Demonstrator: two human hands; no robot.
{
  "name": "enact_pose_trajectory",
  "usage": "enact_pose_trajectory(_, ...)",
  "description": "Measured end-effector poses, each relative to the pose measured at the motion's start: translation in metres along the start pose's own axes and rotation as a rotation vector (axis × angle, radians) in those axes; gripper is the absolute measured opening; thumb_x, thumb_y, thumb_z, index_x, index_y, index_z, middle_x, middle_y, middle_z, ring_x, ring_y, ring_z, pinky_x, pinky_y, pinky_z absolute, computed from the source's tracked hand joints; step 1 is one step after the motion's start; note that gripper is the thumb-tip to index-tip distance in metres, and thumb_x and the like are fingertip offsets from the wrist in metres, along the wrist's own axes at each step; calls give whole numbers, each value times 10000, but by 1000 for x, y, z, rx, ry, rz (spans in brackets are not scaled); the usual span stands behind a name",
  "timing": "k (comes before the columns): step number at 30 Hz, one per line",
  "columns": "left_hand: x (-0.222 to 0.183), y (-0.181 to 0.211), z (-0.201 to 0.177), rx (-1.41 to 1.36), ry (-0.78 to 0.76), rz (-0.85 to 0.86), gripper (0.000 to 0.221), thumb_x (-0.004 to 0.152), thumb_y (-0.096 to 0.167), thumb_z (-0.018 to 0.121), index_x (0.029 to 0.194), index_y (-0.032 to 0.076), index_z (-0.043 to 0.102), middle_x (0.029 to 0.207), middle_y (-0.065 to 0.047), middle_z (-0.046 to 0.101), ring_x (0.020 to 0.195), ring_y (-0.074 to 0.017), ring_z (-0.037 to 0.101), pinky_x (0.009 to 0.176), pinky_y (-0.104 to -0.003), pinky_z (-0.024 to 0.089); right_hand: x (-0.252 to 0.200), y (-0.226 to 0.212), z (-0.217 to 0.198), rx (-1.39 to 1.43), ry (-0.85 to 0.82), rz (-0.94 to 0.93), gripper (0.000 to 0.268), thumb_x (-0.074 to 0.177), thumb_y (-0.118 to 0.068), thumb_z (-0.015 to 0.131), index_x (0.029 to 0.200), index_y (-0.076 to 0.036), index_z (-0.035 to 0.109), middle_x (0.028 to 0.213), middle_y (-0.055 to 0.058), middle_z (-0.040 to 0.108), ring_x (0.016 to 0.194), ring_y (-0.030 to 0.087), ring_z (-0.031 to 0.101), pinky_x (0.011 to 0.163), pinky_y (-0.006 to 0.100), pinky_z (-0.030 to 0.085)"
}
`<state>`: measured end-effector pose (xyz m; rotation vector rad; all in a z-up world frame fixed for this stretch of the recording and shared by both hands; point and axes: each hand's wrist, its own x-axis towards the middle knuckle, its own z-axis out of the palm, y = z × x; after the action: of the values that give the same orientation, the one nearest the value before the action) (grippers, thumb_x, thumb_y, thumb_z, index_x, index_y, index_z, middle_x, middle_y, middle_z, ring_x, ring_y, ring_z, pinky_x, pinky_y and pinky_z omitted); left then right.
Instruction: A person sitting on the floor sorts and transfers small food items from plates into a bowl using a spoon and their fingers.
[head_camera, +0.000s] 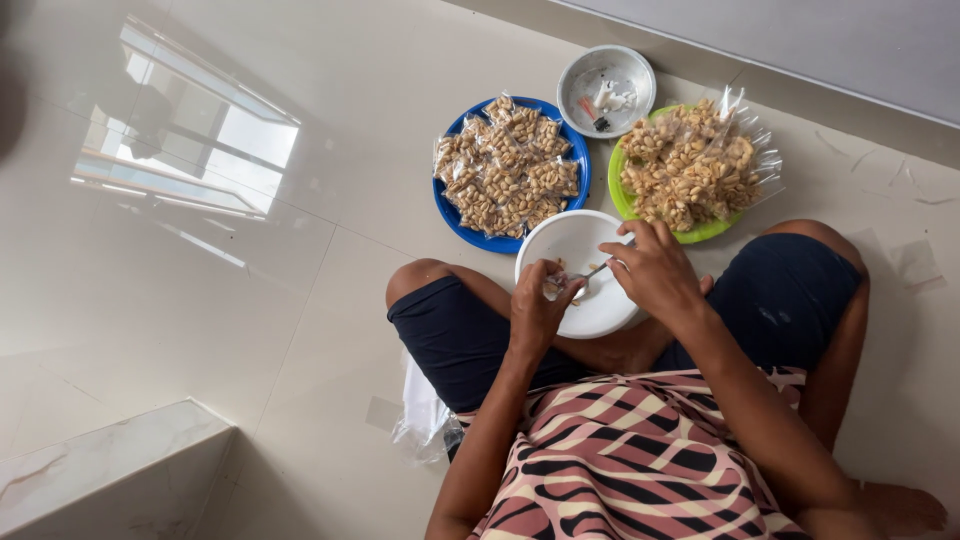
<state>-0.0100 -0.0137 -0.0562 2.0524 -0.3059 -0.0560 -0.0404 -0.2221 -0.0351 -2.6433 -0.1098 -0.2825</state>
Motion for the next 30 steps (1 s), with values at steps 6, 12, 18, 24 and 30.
enact_pose_trajectory(6, 4, -21, -9, 18, 125, 51, 379, 780, 304, 909, 936, 129, 610, 767, -71, 629, 783, -323, 700, 762, -417, 578, -8, 43, 63, -532, -133, -140, 103, 906, -209, 723, 828, -146, 701, 1102, 65, 536, 975, 267, 543, 802, 387, 421)
enact_pose_trajectory(12, 3, -29, -14, -129, 89, -29, 329, 835, 241, 882, 875, 88, 593, 741, -107, 665, 786, -348, 712, 775, -425, 559, -7, 40, 53, -438, -274, -171, 126, 914, -317, 696, 890, -193, 682, 1019, -1, 575, 1017, 218, 552, 910, 398, 428)
enact_pose_trajectory(18, 3, -34, -10, -135, 73, -41, 332, 821, 257, 895, 863, 94, 608, 749, -104, 693, 794, -319, 724, 779, -408, 556, -12, 46, 72, -497, -294, -323, 68, 845, -229, 738, 852, -167, 710, 813, 31, 617, 898, 255, 580, 885, 430, 422)
enact_pose_trajectory(24, 1, -33, -12, -128, 89, -20, 319, 852, 236, 877, 854, 79, 599, 749, -123, 691, 787, -331, 721, 791, -408, 561, -2, 39, 54, -520, -212, -133, 171, 974, -183, 556, 1068, -294, 647, 775, -36, 598, 778, 191, 621, 773, 364, 470)
enact_pose_trajectory(30, 3, -36, -13, -140, 119, -12, 317, 842, 233, 887, 844, 90, 604, 746, -94, 692, 775, -291, 720, 788, -377, 561, -12, 30, 57, -440, -277, -236, 156, 945, -146, 582, 1023, -221, 694, 841, 32, 587, 773, 260, 608, 693, 393, 475)
